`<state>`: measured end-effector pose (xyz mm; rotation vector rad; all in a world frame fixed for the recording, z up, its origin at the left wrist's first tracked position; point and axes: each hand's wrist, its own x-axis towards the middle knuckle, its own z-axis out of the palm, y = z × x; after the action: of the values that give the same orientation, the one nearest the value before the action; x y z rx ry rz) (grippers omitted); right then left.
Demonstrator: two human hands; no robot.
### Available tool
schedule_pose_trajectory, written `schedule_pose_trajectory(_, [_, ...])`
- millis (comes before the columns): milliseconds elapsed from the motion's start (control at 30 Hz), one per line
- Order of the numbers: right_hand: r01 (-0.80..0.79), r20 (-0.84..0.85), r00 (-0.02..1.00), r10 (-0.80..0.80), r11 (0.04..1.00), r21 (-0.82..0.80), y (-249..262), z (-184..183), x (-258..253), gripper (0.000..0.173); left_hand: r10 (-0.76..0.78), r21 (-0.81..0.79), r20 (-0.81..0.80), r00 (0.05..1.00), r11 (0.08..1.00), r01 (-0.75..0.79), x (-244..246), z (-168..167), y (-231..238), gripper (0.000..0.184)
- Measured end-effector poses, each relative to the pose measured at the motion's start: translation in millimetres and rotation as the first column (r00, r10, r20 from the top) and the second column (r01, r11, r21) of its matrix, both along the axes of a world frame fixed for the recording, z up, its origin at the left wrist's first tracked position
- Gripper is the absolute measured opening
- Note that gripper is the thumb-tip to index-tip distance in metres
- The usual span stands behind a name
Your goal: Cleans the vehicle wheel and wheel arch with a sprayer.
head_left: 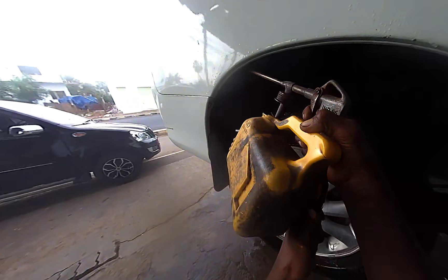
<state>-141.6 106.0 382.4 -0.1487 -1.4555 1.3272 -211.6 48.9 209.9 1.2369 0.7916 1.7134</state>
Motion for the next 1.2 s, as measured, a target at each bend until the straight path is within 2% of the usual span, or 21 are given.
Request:
schedule_pose_trajectory(67, [0.028,-0.013,1.000,-0.028,1.000,0.000,5,8,5,0.002,0.079,-0.012,-0.057,0.995,0.997,-0.080,7,18,0,0.026])
schedule_pose_trajectory(133, [0.059,-0.021,0.998,-0.059,0.998,0.000,7,13,9,0.003,0.131,0.033,-0.099,0.986,0.991,-0.128,12,21,3,0.031])
schedule_pose_trajectory(233, [0.073,-0.018,0.997,-0.073,0.997,-0.004,5,18,10,0.004,0.180,0.160,-0.031,0.983,0.972,-0.173,22,10,13,0.041])
schedule_pose_trajectory(367, [0.093,0.001,0.996,-0.093,0.995,-0.024,-7,21,11,0.006,0.241,0.195,-0.020,0.970,0.953,-0.232,31,12,11,0.050])
schedule_pose_trajectory(600, [0.060,0.044,0.997,-0.056,0.994,-0.090,-9,20,0,0.007,0.215,0.145,0.062,0.975,0.964,-0.222,32,10,-1,0.036])
schedule_pose_trajectory(800, [0.045,0.093,0.995,-0.035,0.993,-0.111,-10,21,-15,0.007,0.281,0.131,0.056,0.958,0.949,-0.286,23,15,-13,0.037])
schedule_pose_trajectory(1000, [0.026,0.172,0.985,-0.008,0.995,-0.101,-20,18,-36,0.017,0.308,0.151,0.081,0.948,0.936,-0.317,14,6,-20,0.042])
schedule_pose_trajectory(1200, [0.028,0.284,0.958,0.027,0.982,-0.189,-21,5,-49,0.020,0.330,0.048,0.110,0.938,0.940,-0.337,14,-5,-32,0.039])
